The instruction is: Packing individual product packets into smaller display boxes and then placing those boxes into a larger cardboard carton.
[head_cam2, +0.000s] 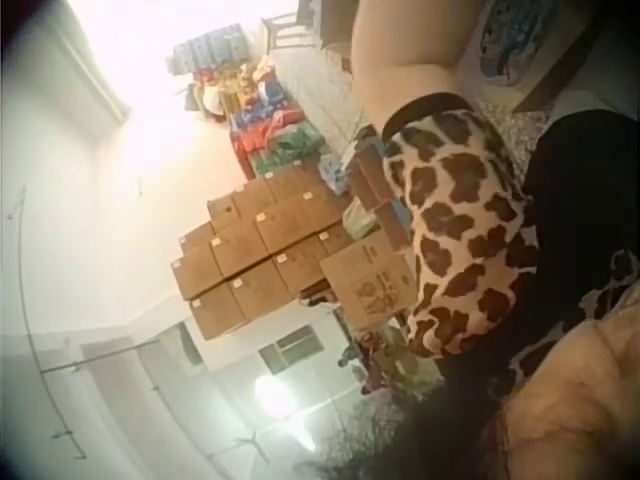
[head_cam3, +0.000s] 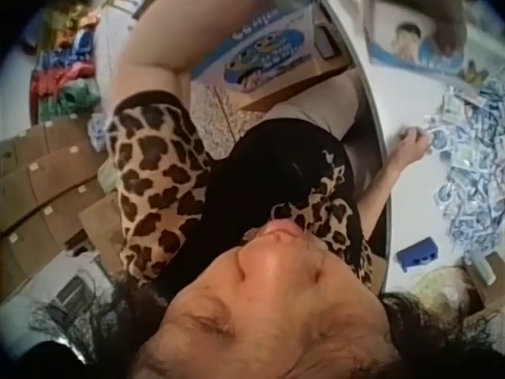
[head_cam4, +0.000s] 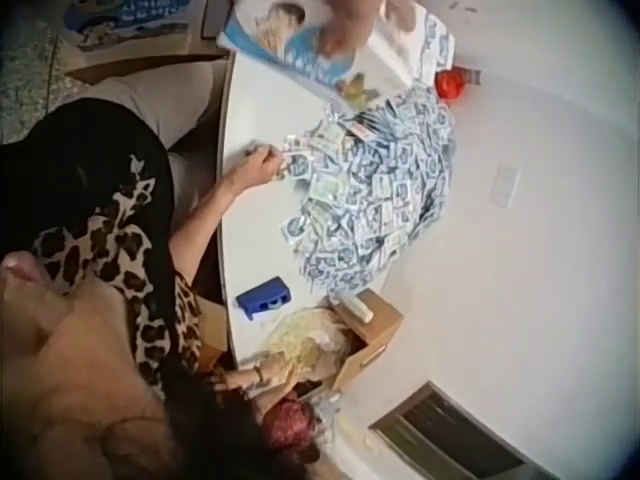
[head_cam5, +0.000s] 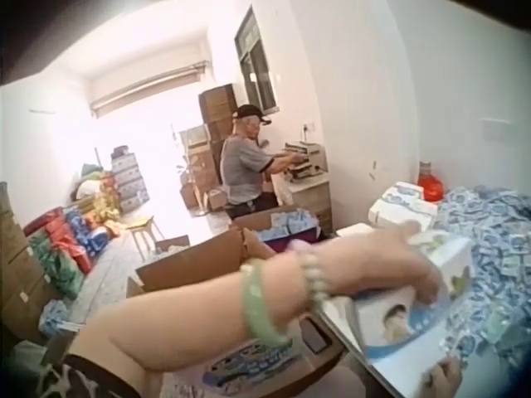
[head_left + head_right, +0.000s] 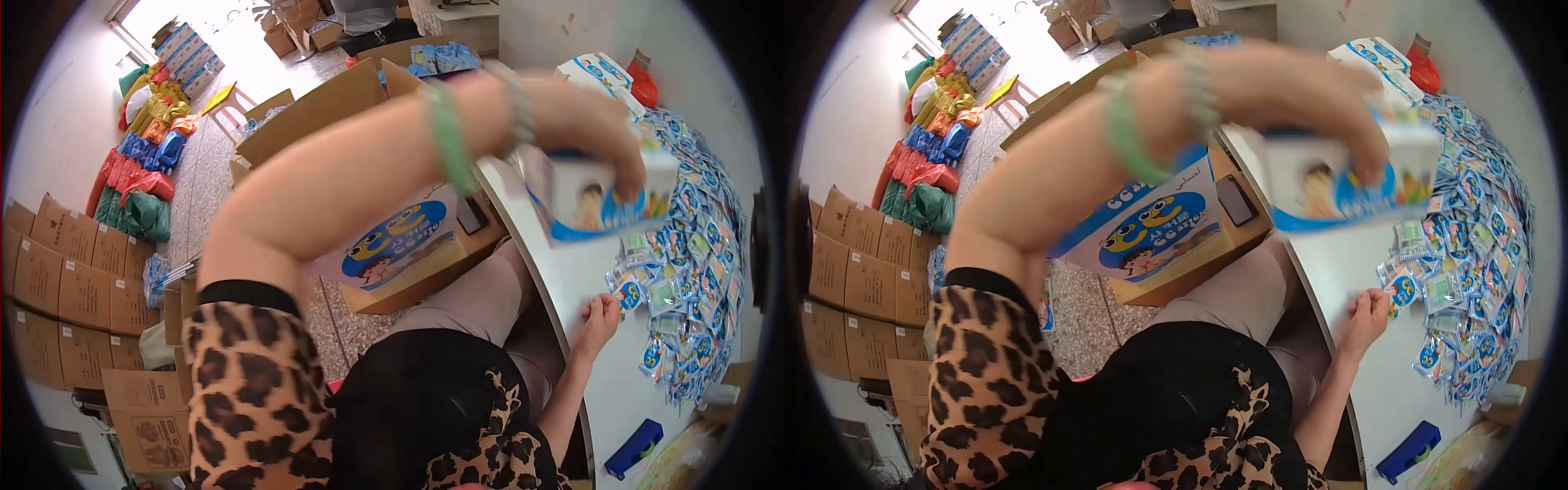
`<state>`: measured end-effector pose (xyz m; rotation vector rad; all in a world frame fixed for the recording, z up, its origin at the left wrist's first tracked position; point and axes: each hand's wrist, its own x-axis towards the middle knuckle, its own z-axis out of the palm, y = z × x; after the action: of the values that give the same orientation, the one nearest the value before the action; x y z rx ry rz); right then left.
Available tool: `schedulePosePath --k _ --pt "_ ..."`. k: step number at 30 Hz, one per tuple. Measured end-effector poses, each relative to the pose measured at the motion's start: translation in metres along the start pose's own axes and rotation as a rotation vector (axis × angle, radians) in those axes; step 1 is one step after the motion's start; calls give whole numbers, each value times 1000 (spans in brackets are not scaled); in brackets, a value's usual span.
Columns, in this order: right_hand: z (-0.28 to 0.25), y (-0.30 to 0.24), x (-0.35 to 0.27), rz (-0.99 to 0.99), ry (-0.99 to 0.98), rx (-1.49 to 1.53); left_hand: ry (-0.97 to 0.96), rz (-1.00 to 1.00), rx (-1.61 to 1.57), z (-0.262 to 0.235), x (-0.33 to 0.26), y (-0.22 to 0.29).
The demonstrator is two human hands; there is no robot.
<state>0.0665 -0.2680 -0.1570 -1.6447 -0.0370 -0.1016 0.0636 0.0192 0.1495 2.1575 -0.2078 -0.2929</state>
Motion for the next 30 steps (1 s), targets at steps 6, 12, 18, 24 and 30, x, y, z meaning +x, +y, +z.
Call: schedulePosePath --k 6,12,18,24,30 --pt "5 -11 -9 30 11 -97 301 -155 24 -93 -115 -20" --pt "3 -6 -13 55 -4 -299 159 -663 204 -115 -143 -130" --pt "-12 9 -6 -56 -33 -607 -61 -812 467 -98 -106 -198" --pt "-3 -1 -9 -85 -24 -657 14 -728 441 -64 -97 -267" --pt "-9 -2 -6 -78 -24 -717 183 -659 328 -37 -126 -317"
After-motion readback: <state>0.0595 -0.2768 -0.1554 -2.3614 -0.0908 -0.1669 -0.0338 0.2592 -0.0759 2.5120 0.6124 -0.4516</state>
